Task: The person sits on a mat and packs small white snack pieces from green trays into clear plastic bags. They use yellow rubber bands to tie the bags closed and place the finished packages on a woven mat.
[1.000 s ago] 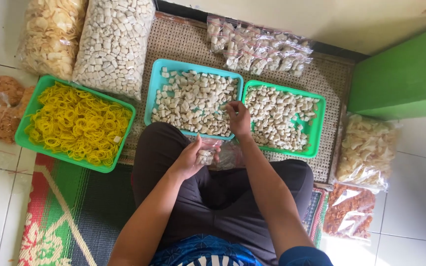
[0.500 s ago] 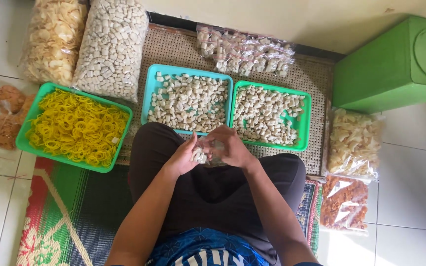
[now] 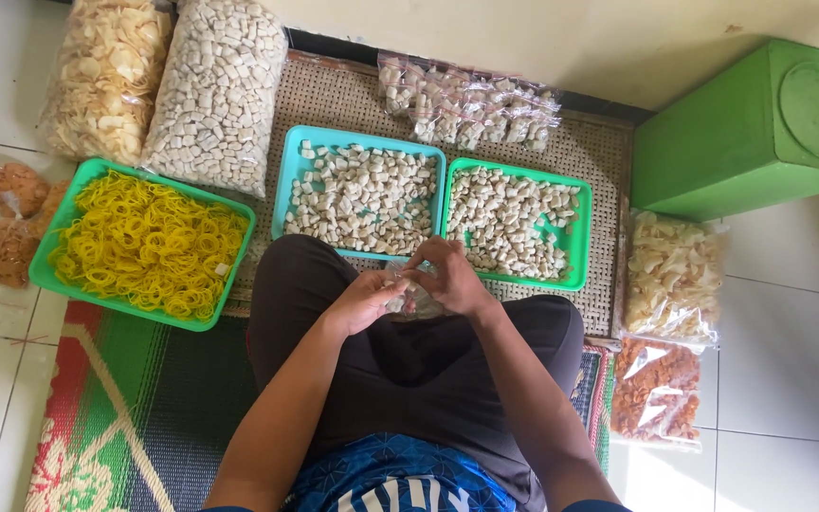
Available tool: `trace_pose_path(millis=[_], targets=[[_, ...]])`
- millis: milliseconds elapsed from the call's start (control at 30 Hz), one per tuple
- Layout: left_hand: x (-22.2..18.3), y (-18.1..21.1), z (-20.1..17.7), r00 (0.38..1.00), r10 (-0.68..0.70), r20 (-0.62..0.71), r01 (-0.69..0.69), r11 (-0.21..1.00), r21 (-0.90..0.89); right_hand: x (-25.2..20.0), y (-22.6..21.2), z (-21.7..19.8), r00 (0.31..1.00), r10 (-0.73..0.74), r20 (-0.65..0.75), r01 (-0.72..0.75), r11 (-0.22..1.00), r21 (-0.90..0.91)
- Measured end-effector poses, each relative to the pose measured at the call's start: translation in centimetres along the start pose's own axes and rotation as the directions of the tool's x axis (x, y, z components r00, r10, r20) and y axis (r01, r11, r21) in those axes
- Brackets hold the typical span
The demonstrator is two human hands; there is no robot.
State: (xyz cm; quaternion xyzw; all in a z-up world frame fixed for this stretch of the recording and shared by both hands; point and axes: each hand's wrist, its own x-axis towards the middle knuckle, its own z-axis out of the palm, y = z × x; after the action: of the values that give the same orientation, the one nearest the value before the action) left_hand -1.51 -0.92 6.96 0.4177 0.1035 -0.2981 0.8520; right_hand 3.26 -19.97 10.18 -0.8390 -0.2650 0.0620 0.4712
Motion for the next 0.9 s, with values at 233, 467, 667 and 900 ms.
trace_pose_path(millis=[233, 467, 667, 900], targets=[[0.5, -0.6, -0.9, 1.000, 0.009, -0.028, -0.008, 1.000, 0.017, 0.1, 0.9, 0.3, 0.998, 0.047, 0.047, -0.043, 0.997, -0.070], [0.1, 0.2, 0.0, 0.999, 0.019, -0.046, -0.019, 1.000, 0.009, 0.1, 1.6, 0.7, 0.996, 0.073, 0.041, -0.068, 0.993, -0.100], [0.4, -0.4, -0.8, 0.998, 0.007, -0.057, -0.007, 1.000, -0.006, 0.2, 1.6, 0.7, 0.993, 0.099, 0.062, -0.096, 0.994, -0.045], [1.8, -2.1, -2.0, 1.000, 0.000, -0.030, 0.001, 1.000, 0.013, 0.4, 0.0, -0.3, 0.976, 0.156, 0.152, -0.143, 0.986, -0.090]])
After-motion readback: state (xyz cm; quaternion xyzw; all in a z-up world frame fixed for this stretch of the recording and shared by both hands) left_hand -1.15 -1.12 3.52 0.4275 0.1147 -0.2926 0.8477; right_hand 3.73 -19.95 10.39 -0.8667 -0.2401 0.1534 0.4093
